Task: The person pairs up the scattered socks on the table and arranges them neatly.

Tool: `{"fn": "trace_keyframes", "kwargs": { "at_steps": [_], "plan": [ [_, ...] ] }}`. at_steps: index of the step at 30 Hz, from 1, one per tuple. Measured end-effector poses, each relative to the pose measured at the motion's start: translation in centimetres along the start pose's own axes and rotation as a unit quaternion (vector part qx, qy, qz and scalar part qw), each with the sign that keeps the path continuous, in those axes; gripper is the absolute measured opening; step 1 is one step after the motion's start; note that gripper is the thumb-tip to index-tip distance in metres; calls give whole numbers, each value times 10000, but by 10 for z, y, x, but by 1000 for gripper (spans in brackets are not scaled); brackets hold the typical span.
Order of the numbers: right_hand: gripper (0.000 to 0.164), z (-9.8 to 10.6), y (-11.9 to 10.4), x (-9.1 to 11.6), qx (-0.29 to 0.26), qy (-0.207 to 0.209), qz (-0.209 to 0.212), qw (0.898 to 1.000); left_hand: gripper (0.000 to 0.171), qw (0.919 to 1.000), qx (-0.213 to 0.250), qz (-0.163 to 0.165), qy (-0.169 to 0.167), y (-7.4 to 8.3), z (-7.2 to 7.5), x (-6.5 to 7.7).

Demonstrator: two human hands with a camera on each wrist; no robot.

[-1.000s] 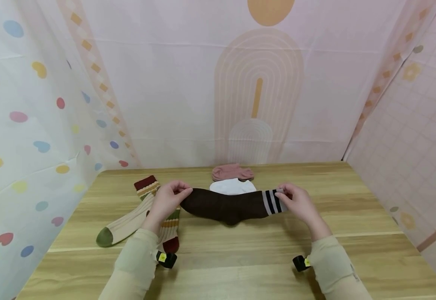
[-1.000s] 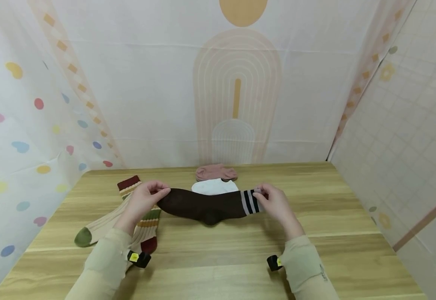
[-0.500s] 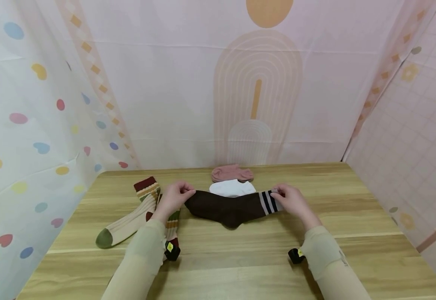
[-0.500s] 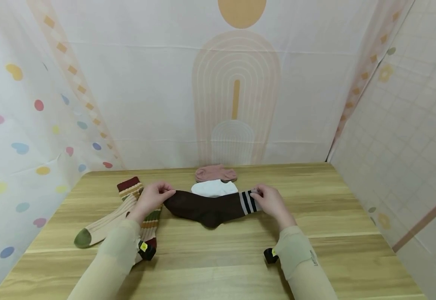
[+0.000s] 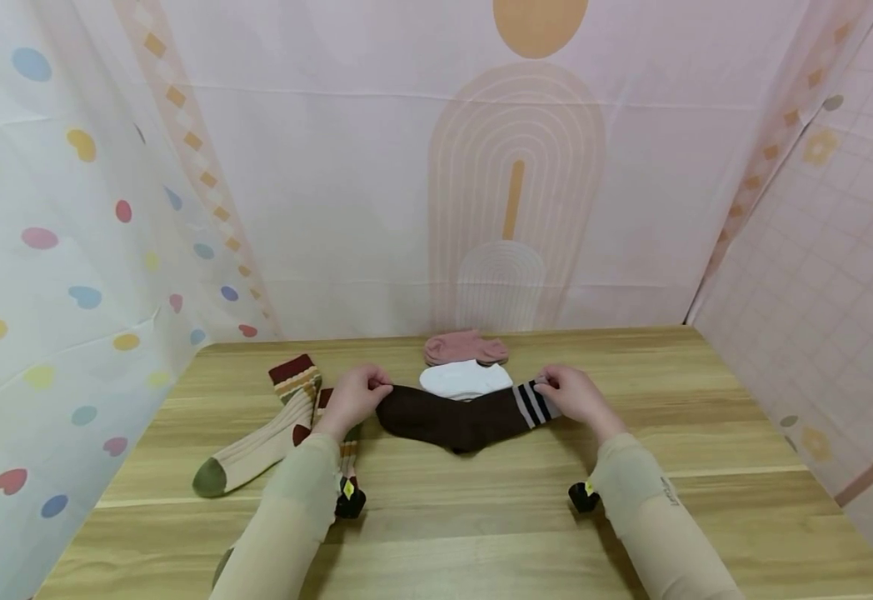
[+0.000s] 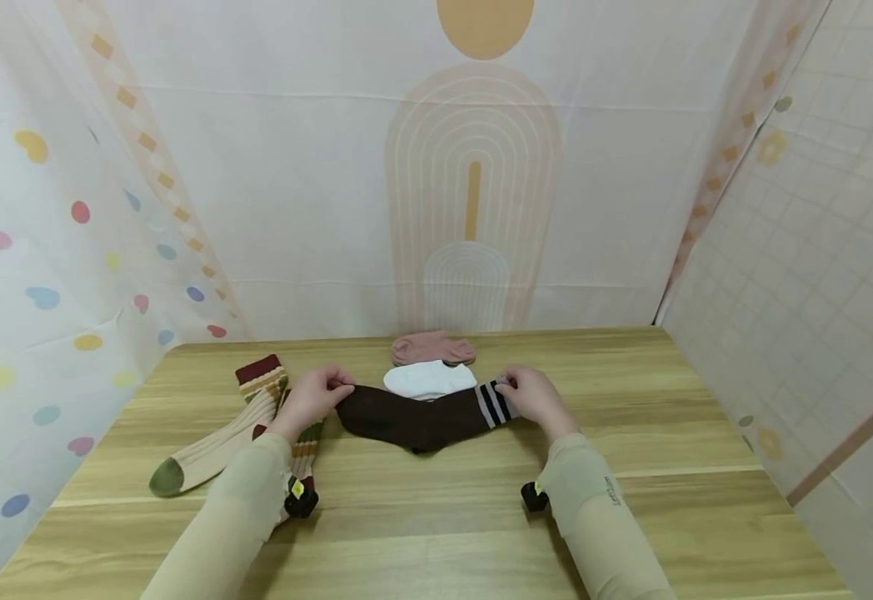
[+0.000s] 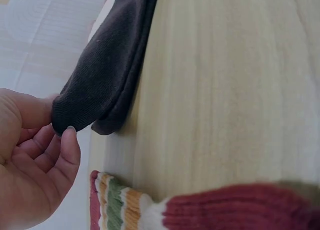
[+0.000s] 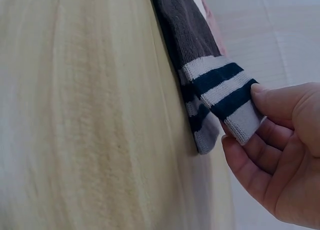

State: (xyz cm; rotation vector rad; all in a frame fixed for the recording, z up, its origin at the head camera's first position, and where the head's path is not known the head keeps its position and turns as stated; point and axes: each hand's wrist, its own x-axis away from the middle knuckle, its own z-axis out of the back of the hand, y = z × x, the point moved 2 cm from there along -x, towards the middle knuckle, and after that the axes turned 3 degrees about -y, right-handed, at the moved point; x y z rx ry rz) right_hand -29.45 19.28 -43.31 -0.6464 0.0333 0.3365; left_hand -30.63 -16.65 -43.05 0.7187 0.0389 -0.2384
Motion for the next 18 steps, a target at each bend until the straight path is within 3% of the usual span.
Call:
{"fn": "trace_keyframes", "kwargs": {
  "at_steps": [6,18],
  "plan": [
    [11,-1,0,-3,13,-104,-122,9999,4,9999,-144,14,80,-2,-6,-3],
    [12,-5,1,-4,234,-82,-260,9994,5,9985,-417,339,142,1,-7,-7]
  ]
}}
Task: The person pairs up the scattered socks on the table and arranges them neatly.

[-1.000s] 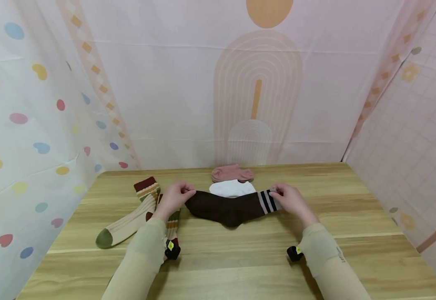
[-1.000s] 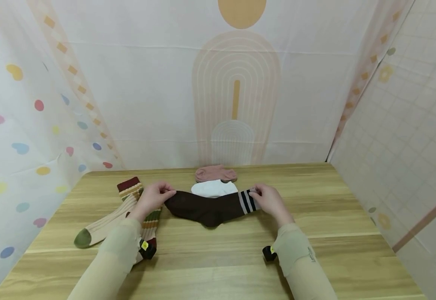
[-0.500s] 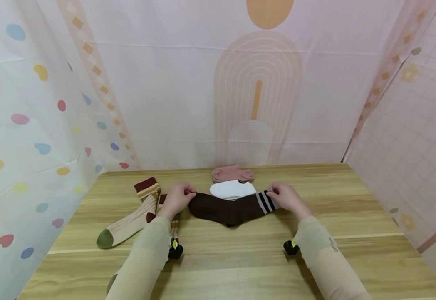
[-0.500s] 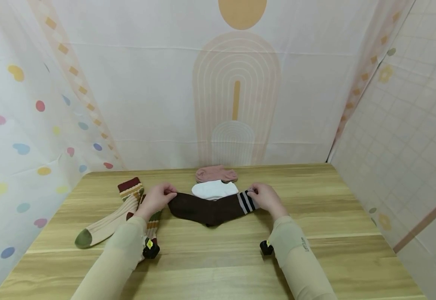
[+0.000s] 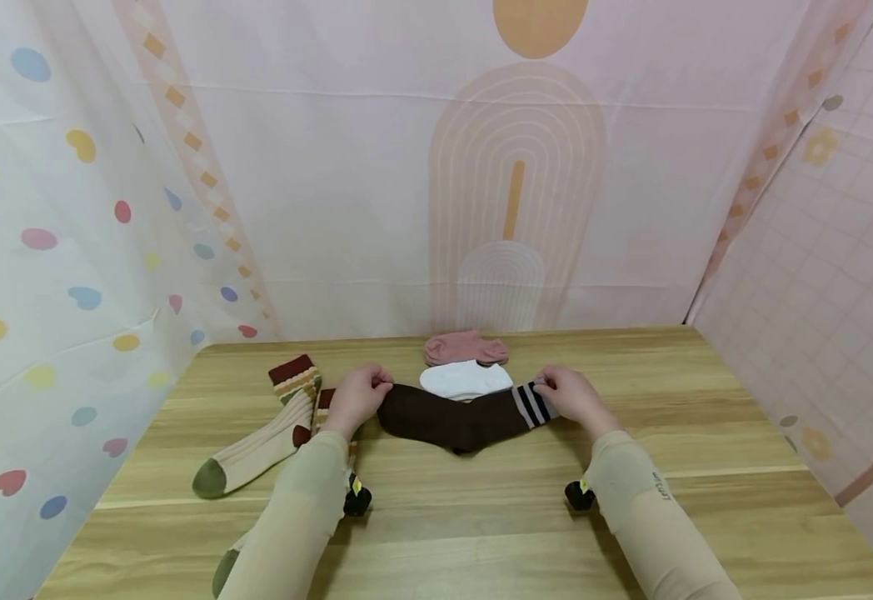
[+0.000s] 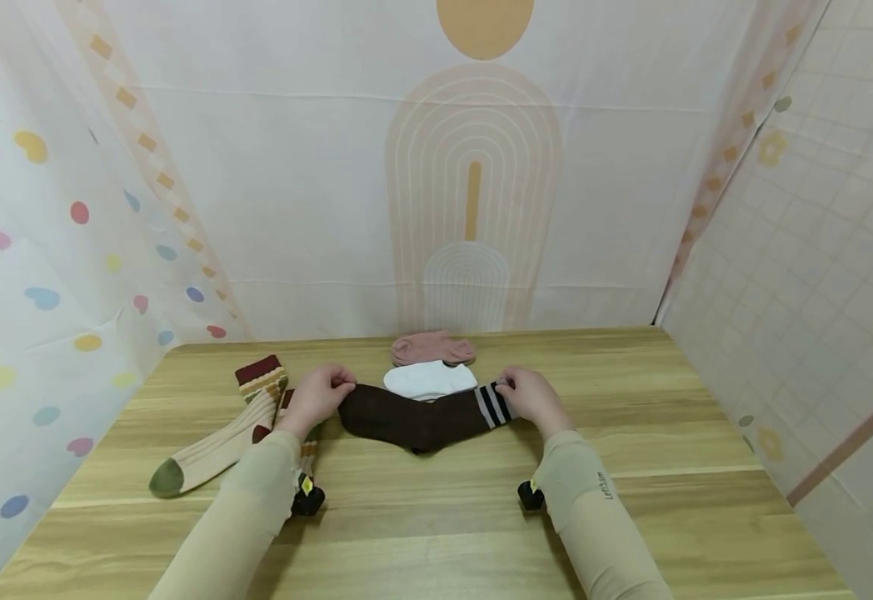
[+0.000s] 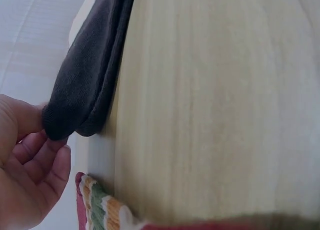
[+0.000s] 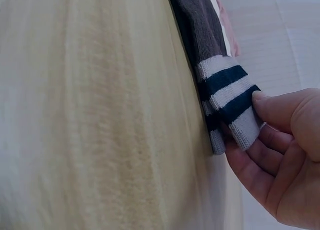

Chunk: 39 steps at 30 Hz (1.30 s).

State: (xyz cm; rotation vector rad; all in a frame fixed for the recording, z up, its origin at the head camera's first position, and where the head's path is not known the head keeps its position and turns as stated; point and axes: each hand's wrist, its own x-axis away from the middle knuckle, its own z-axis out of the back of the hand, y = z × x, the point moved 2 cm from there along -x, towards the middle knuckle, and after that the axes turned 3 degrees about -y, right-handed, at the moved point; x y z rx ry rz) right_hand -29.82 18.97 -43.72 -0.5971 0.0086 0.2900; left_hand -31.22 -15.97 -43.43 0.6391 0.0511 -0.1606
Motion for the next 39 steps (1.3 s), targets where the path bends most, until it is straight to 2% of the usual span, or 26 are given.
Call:
{"fn": "trace_keyframes", "kwargs": {
  "at_steps": [4,10,12,15,19,23,27,30,33,39],
  "plan": [
    [8,-2,-1,0,49,34,-29,10000,4,9997,-224,68,33,-1,-1,1],
    [24,0,-6,3,357,153,-20,9992,11,9983,-553,104,164,2,2,4],
    [26,2,-9,4,453,267,-42,9986,13,9978,-614,-2,234,6,4,6],
    [26,5,-13,5,414,406,18,9983,12,9956,-748,-457,336,15,6,10],
    [21,5,-21,5,256,315,521,9978,5,9867,-1002,-1230,348,29,3,20],
    [17,0,-28,5,282,115,897,9955,6,9774,-1264,-1686,145,38,-5,29],
    [15,-6,-32,8,393,-45,1221,9917,13,9742,-1414,-1746,-195,44,-13,37],
    [15,-10,-34,11,499,-184,1397,9888,20,9741,-1515,-1632,-386,46,-18,41],
    [16,-14,-34,13,687,-330,1308,9885,26,9719,-1623,-1619,-531,48,-21,43],
    [20,-20,-31,12,978,-578,903,9894,38,9616,-1873,-1688,-1080,50,-29,42]
  ]
}}
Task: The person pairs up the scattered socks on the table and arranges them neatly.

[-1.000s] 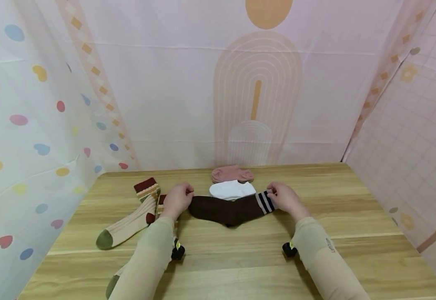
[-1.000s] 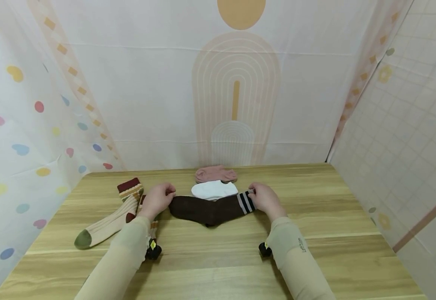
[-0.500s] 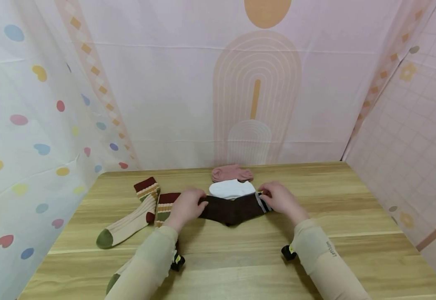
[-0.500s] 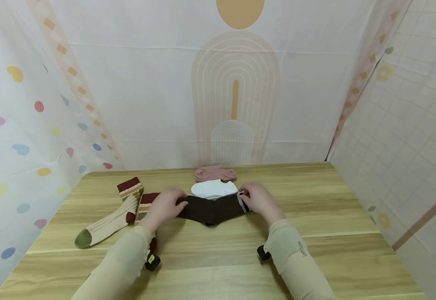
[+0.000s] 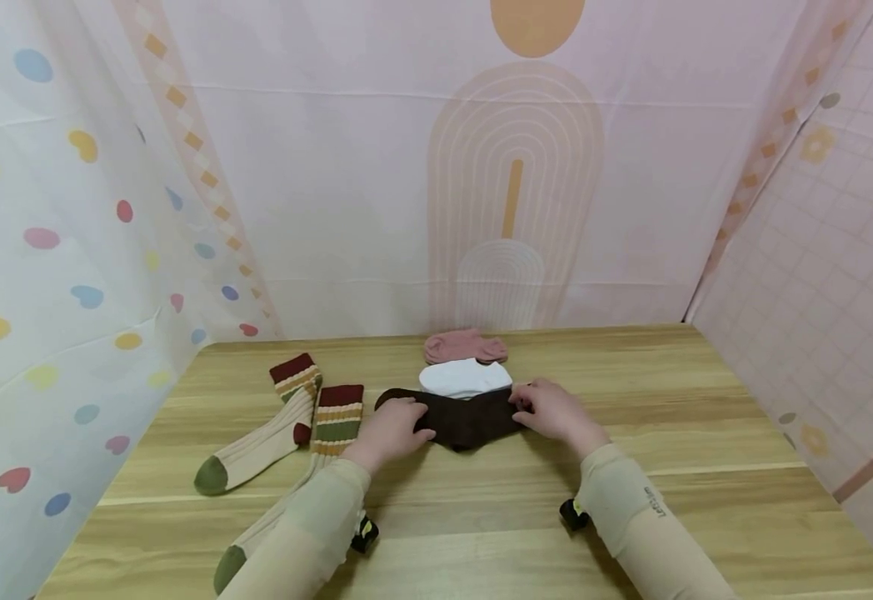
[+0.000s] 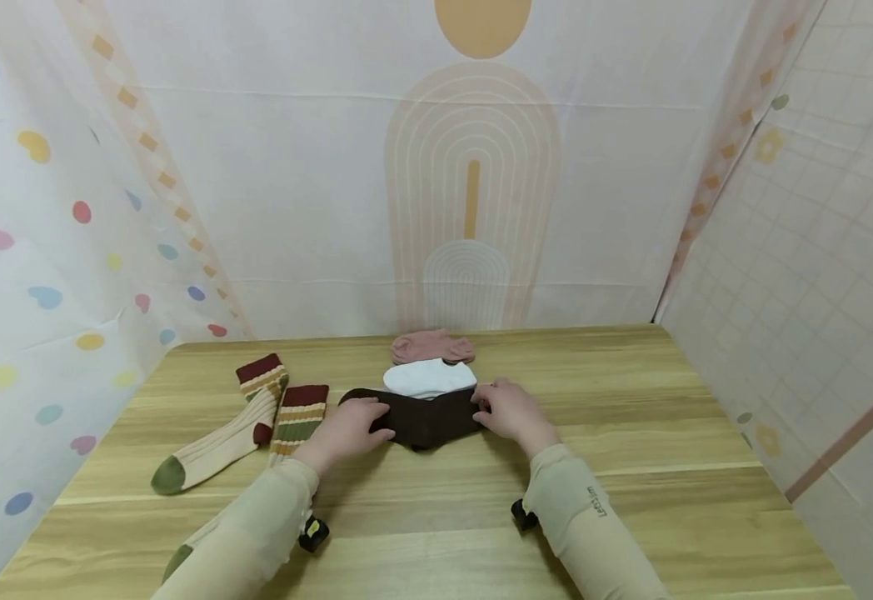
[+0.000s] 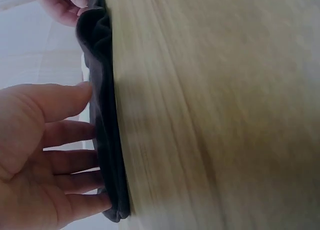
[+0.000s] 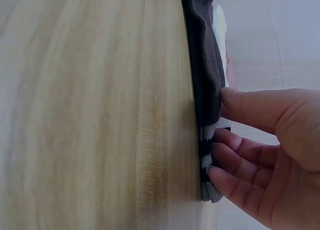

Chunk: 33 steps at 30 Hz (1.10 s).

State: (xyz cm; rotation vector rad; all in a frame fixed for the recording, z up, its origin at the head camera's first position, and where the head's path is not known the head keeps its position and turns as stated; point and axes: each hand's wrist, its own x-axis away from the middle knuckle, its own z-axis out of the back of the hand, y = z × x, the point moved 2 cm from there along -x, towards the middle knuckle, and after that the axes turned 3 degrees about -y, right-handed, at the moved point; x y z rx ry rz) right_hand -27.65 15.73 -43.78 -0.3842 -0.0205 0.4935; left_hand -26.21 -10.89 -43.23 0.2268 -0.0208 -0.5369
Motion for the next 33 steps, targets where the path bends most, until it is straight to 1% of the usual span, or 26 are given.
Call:
{"fn": "trace_keyframes", "kwargs": {
  "at_steps": [2,4,12,21,27,30,33],
  "plan": [
    [22,-2,1,0,30,-61,-117,9999,39,9999,-82,2,-134,0,-2,-1],
    [24,-3,2,-1,77,-100,-161,9998,38,9998,-95,17,-194,0,-3,-1],
    [25,-4,5,-1,93,-98,-238,9996,35,9999,-35,73,-146,1,-3,0],
    [24,-1,3,-3,13,20,-239,9997,37,9996,-75,122,-245,-1,-1,-2],
    [24,-1,2,-2,7,12,-198,9998,37,9995,200,-47,-252,-6,-2,-3],
    [25,-2,3,0,28,39,-192,9998,38,9987,419,-127,-252,-10,-2,-2],
    [26,-1,3,2,12,56,-251,9997,40,9972,688,-140,-265,-12,0,0]
  ]
}}
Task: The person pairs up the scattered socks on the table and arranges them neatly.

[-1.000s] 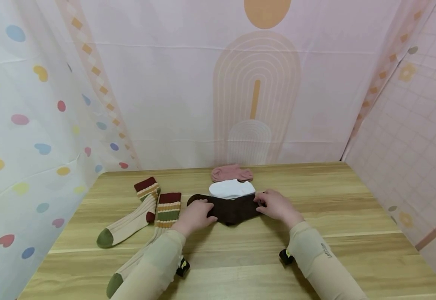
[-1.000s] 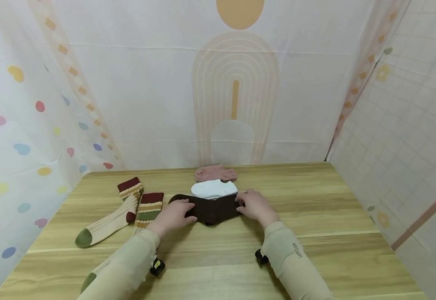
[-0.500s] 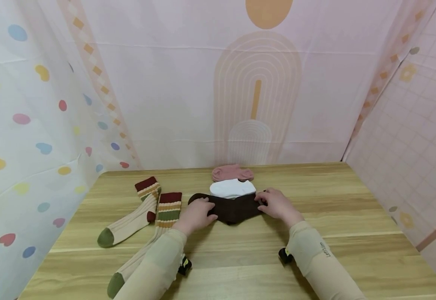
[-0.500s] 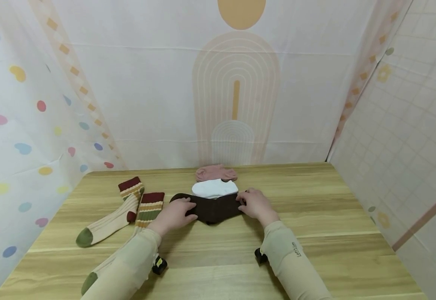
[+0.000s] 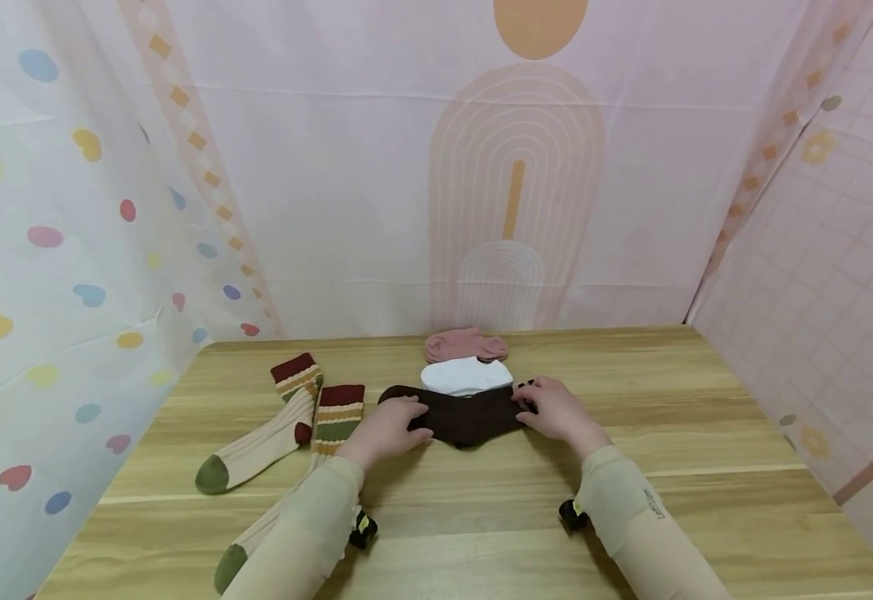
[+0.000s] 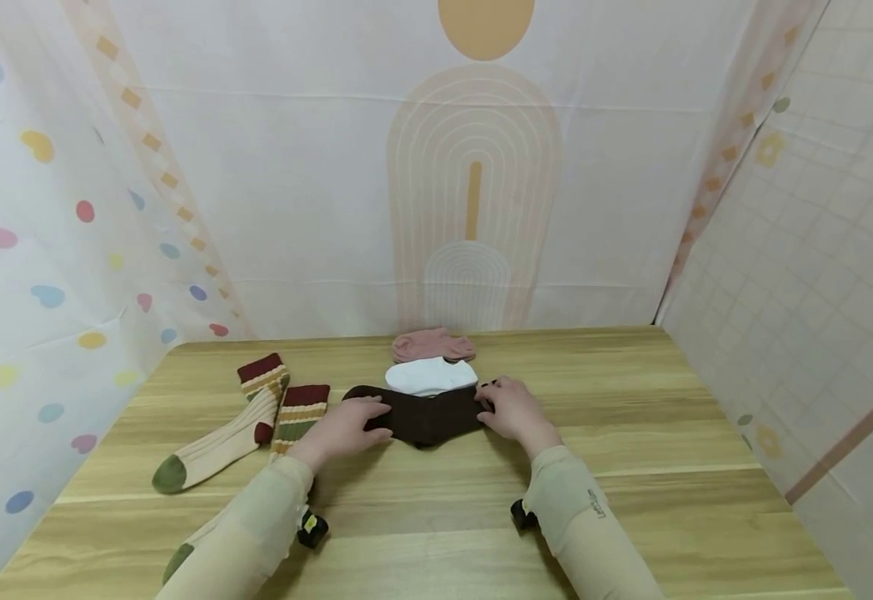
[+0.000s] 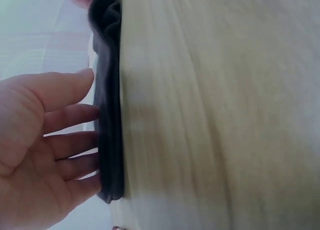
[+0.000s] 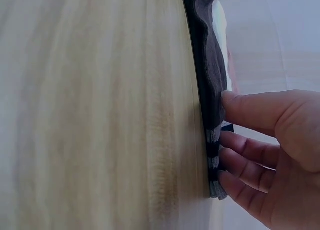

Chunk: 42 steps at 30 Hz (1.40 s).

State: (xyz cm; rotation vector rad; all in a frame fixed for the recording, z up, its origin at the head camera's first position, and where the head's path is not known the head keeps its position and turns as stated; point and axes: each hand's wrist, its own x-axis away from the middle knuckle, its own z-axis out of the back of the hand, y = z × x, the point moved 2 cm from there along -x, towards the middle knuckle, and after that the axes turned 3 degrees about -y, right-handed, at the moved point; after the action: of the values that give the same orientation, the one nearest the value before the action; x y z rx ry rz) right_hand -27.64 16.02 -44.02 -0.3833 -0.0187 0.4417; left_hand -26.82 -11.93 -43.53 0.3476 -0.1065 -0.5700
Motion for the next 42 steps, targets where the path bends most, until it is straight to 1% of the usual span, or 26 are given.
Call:
{"fn": "trace_keyframes", "kwargs": {
  "at_steps": [3,6,9,12,16,20,24,27,30,33,36,39,41,42],
  "plan": [
    [27,1,0,2,-38,6,-79,10000,41,9998,177,-15,64,-2,4,4],
    [28,2,-1,3,-139,22,-179,9997,40,9996,197,11,187,-4,11,9],
    [28,3,-2,4,-187,85,-184,9996,39,9990,174,98,392,-8,18,17],
    [27,3,-2,4,-170,195,-113,9996,40,9984,152,273,478,-14,23,26],
    [24,3,-3,4,-170,378,0,9991,42,9979,132,500,395,-22,26,41],
    [22,3,-7,4,-260,582,49,9980,43,9978,109,553,352,-29,26,55],
    [21,4,-12,4,-374,903,214,9950,45,9974,64,675,252,-31,27,67],
    [22,3,-17,3,-531,1058,341,9924,48,9973,-100,704,203,-31,29,74],
    [21,2,-22,0,-622,1071,341,9917,49,9969,-303,689,230,-31,29,77],
    [20,-1,-25,-3,-649,1006,313,9923,49,9953,-436,851,180,-32,26,78],
    [19,-3,-29,-6,-578,980,360,9929,39,9931,-535,1038,102,-33,22,78],
    [17,-3,-35,-8,-487,1002,426,9929,27,9919,-609,1109,77,-34,20,77],
    [17,-4,-39,-8,-510,987,467,9927,25,9914,-661,1124,75,-34,19,76],
    [17,-4,-41,-8,-565,949,471,9928,27,9913,-688,1119,67,-35,19,76]
  ]
}}
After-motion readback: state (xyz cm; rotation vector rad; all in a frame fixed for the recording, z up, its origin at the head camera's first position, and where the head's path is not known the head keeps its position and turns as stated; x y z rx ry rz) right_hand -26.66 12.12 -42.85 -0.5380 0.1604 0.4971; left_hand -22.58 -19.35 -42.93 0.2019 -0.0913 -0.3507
